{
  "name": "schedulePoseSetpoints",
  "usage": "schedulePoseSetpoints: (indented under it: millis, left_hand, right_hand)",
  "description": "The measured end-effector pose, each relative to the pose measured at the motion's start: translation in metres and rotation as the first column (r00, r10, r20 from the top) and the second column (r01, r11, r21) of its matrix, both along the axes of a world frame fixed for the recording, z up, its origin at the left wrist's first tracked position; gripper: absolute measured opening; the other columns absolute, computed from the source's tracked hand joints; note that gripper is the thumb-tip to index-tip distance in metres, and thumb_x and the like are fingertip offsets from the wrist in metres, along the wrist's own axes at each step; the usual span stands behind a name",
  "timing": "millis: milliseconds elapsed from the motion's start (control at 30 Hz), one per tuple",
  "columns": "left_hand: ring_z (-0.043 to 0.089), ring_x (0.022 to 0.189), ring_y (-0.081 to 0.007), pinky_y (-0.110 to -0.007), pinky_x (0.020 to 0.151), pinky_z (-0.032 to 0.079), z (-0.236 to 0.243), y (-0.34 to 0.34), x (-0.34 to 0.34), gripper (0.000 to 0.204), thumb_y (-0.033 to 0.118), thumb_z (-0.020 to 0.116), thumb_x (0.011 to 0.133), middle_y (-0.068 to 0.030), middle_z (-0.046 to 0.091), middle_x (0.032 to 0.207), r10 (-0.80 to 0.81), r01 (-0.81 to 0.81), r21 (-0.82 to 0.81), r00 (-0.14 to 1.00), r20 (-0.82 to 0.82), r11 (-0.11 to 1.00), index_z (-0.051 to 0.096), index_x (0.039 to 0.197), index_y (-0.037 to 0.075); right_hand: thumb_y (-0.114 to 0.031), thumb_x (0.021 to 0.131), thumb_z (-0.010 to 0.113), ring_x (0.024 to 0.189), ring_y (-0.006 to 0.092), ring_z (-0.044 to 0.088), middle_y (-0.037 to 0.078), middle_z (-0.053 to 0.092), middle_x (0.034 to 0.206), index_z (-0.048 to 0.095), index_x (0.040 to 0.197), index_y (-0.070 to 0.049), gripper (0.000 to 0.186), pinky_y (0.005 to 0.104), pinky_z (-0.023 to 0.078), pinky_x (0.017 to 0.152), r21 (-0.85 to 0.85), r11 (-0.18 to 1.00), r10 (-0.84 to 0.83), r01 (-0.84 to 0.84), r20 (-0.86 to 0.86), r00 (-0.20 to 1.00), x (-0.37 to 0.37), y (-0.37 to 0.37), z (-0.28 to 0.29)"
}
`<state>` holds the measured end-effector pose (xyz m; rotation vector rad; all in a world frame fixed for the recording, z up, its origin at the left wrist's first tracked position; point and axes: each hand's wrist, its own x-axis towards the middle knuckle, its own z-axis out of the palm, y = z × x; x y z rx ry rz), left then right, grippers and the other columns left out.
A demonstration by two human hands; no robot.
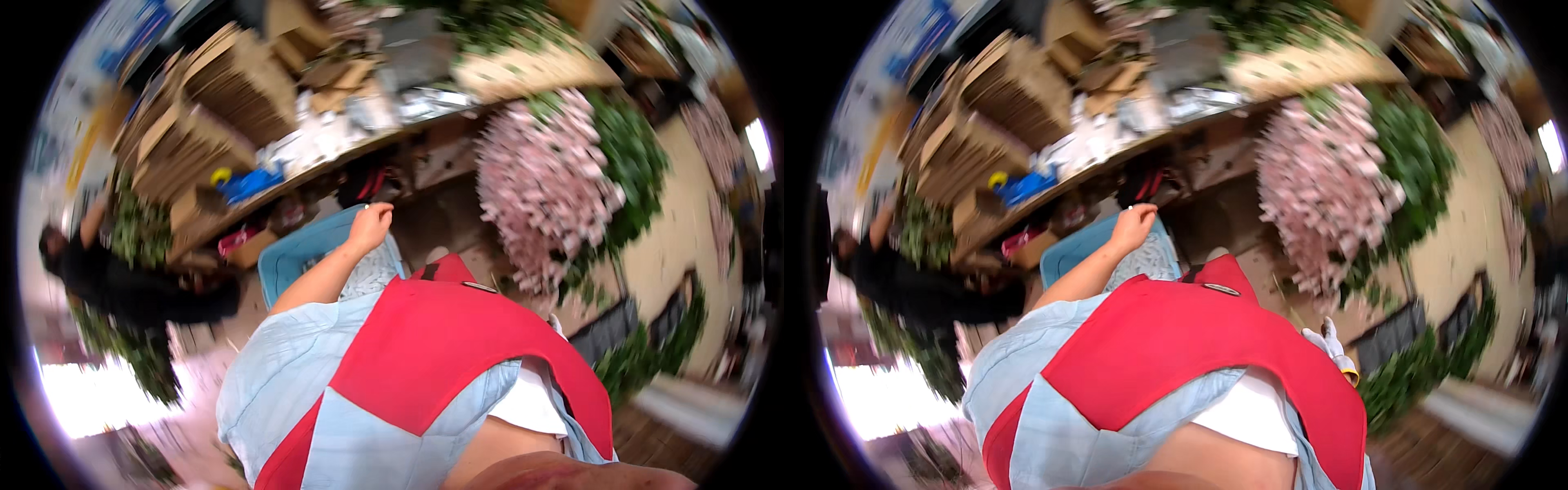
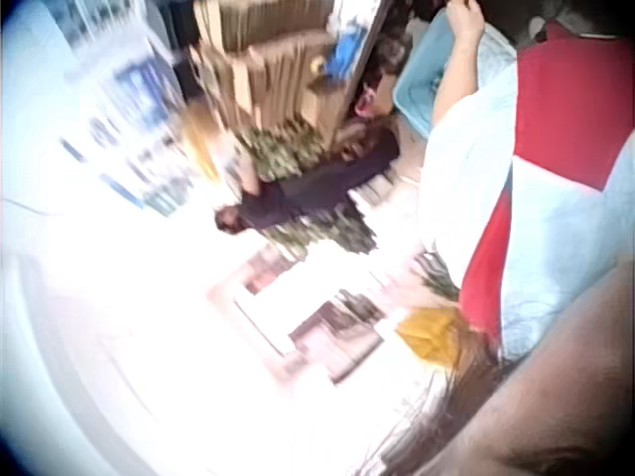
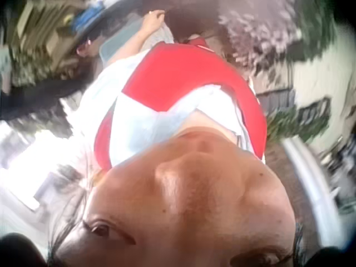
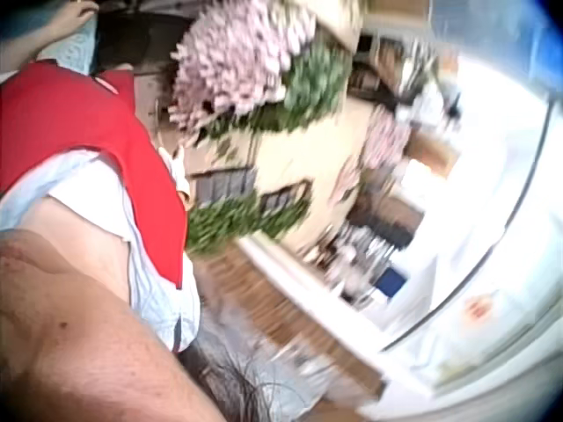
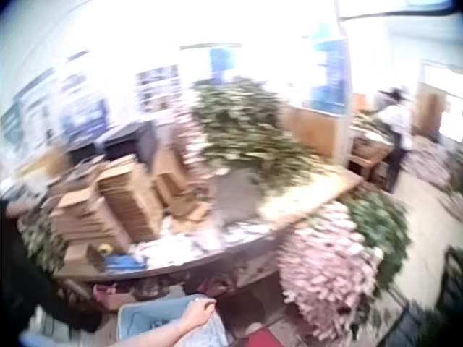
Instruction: The person bundles roses by hand using a gray folding guide and secures them with a clear film.
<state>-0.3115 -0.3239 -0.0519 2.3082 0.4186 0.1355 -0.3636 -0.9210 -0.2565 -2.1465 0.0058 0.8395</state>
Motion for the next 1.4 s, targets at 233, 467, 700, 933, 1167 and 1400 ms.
schedulePoseSetpoints:
  millis: [233,467,700,933,1167,1400]
  left_hand:
    - [0.056,0.092,-0.0350,-0.042,0.081,0.046,0.088,0.172,0.034,0.025,0.018,0.069,0.081,-0.0145,0.061,0.095,0.294,-0.683,0.237,0.565,0.771,0.691,0.063,0.101,0.003]
    - [0.048,0.113,-0.0351,-0.045,0.100,0.036,0.234,0.295,0.142,0.075,0.039,0.077,0.072,-0.0173,0.053,0.122,0.225,-0.755,0.570,0.647,0.728,0.325,0.047,0.127,-0.002]
    - [0.056,0.104,-0.0361,-0.043,0.090,0.044,0.258,0.331,0.133,0.052,0.035,0.072,0.075,-0.0203,0.062,0.102,0.567,-0.650,0.079,0.710,0.417,0.756,0.061,0.104,-0.007]
    - [0.060,0.098,-0.0335,-0.038,0.082,0.051,0.232,0.348,0.191,0.045,0.038,0.082,0.062,-0.0179,0.067,0.092,0.474,-0.585,0.370,0.807,0.351,0.721,0.070,0.080,-0.002]
    - [0.046,0.117,-0.0267,-0.038,0.098,0.034,0.237,0.358,0.190,0.071,0.067,0.070,0.064,-0.0089,0.064,0.111,0.432,-0.495,0.589,0.864,0.259,0.639,0.072,0.093,0.003]
    - [0.044,0.120,-0.0281,-0.036,0.099,0.034,0.244,0.376,0.178,0.078,0.069,0.067,0.067,-0.0139,0.060,0.119,0.530,-0.559,0.420,0.825,0.197,0.715,0.070,0.096,-0.003]
  right_hand:
    - [-0.024,0.084,0.061,0.069,0.0228,0.063,0.011,0.067,0.079,0.067,0.093,-0.001,0.025,0.0358,0.051,0.066,-0.116,0.766,0.640,-0.632,0.215,0.737,0.250,0.352,0.306]
    - [-0.025,0.080,0.071,0.121,0.0352,0.052,0.021,0.051,0.132,0.042,0.136,-0.003,0.067,0.0370,0.042,0.102,-0.207,0.225,0.679,-0.952,0.734,0.001,0.334,0.636,0.446]
    - [-0.016,0.085,0.067,0.092,0.0184,0.063,0.012,0.067,0.104,0.065,0.111,-0.005,0.029,0.0282,0.049,0.085,-0.159,0.294,0.547,-0.942,0.837,0.029,0.368,0.838,0.574]
    - [-0.016,0.085,0.064,0.097,0.0182,0.061,0.006,0.066,0.105,0.063,0.115,-0.005,0.032,0.0313,0.046,0.089,-0.170,-0.085,0.476,-0.982,0.859,-0.190,0.266,1.024,0.537]
    - [-0.014,0.084,0.063,0.095,0.0207,0.061,0.008,0.065,0.104,0.062,0.115,-0.005,0.032,0.0325,0.047,0.087,-0.261,-0.409,0.638,-0.874,0.603,-0.479,0.224,1.000,0.395]
    - [-0.013,0.083,0.061,0.094,0.0231,0.061,0.009,0.065,0.102,0.060,0.114,-0.006,0.032,0.0337,0.048,0.085,-0.256,-0.464,0.692,-0.848,0.493,-0.527,0.239,0.949,0.366]
